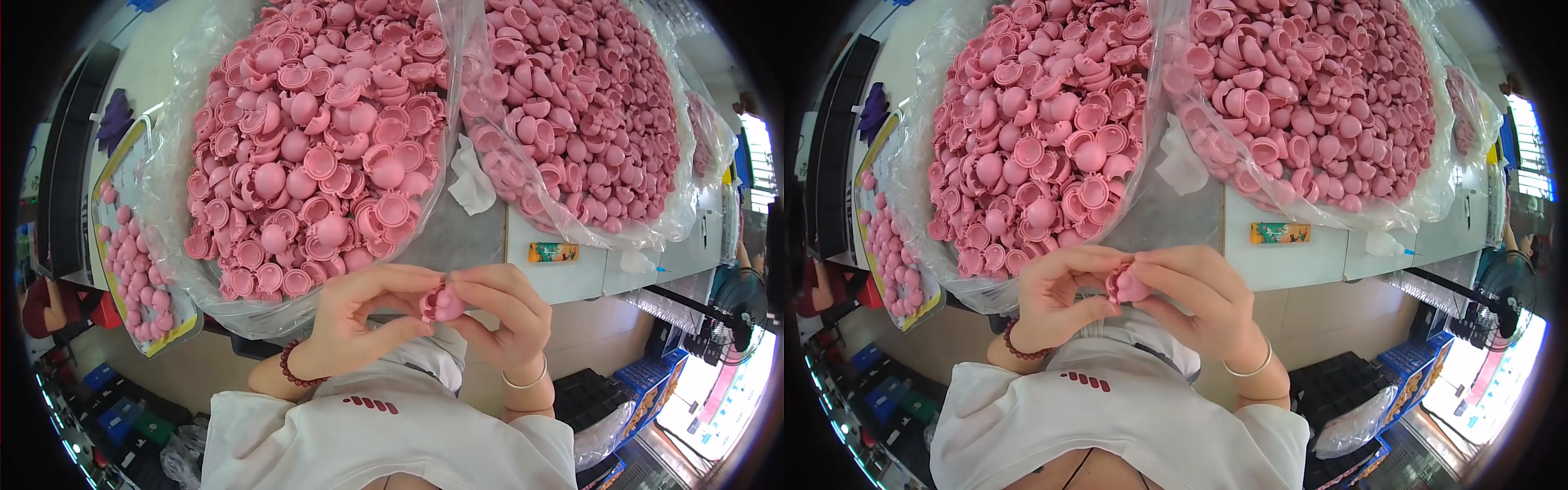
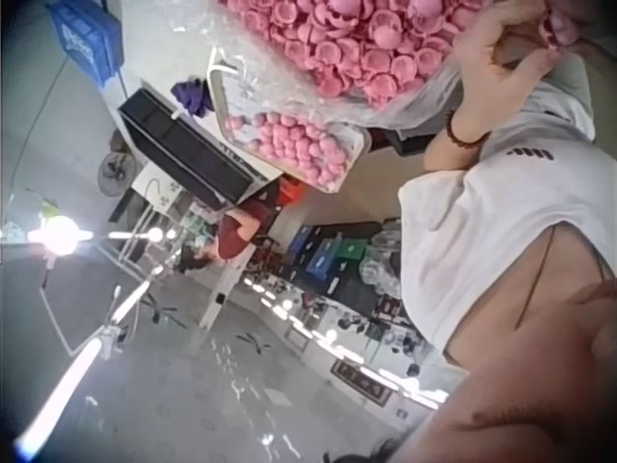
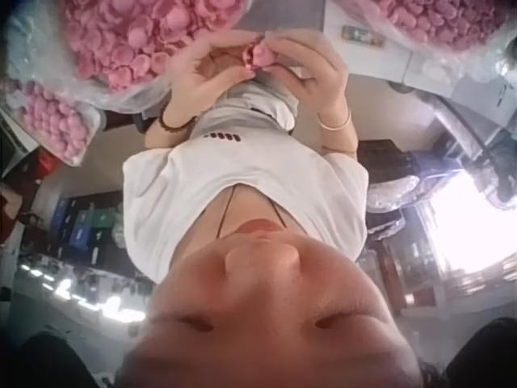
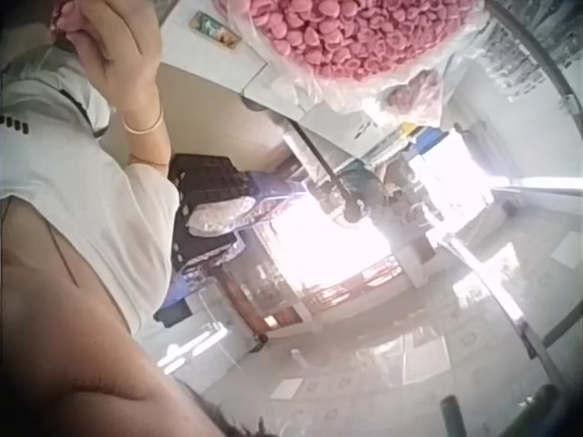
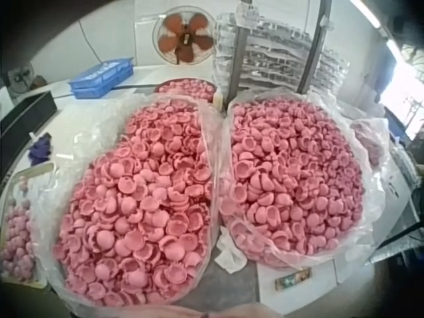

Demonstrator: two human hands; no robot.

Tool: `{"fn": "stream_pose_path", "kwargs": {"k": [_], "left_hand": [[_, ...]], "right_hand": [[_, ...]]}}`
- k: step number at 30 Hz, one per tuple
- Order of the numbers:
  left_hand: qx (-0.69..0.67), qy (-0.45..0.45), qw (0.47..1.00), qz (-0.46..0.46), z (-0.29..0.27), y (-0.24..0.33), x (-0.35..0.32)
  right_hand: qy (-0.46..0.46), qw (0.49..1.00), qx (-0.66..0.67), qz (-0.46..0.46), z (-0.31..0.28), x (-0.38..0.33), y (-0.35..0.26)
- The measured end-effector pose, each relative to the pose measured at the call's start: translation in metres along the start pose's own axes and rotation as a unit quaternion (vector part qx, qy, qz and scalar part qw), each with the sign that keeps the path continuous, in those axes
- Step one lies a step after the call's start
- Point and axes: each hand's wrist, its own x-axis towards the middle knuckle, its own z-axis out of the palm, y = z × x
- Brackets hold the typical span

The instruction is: Applying glue to plastic halves and joining them to assemble small toy pigs.

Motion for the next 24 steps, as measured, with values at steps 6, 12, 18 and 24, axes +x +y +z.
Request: {"fn": "stream_pose_path", "kwargs": {"k": [6,12,18,24], "left_hand": [[0.088,-0.010,0.995,0.035,0.003,-0.001,0.002],[0.093,-0.019,0.995,0.030,0.003,-0.004,0.004],[0.093,-0.035,0.993,0.070,0.006,-0.008,0.010],[0.137,0.038,0.986,0.089,0.003,-0.009,0.011]], "right_hand": [[0.020,0.999,-0.010,-0.034,0.006,-0.006,0.009],[0.042,0.998,-0.018,-0.053,0.009,-0.011,0.013],[0.041,0.991,-0.080,-0.104,0.015,-0.022,0.003],[0.253,0.942,-0.221,0.023,-0.025,-0.052,0.013]]}}
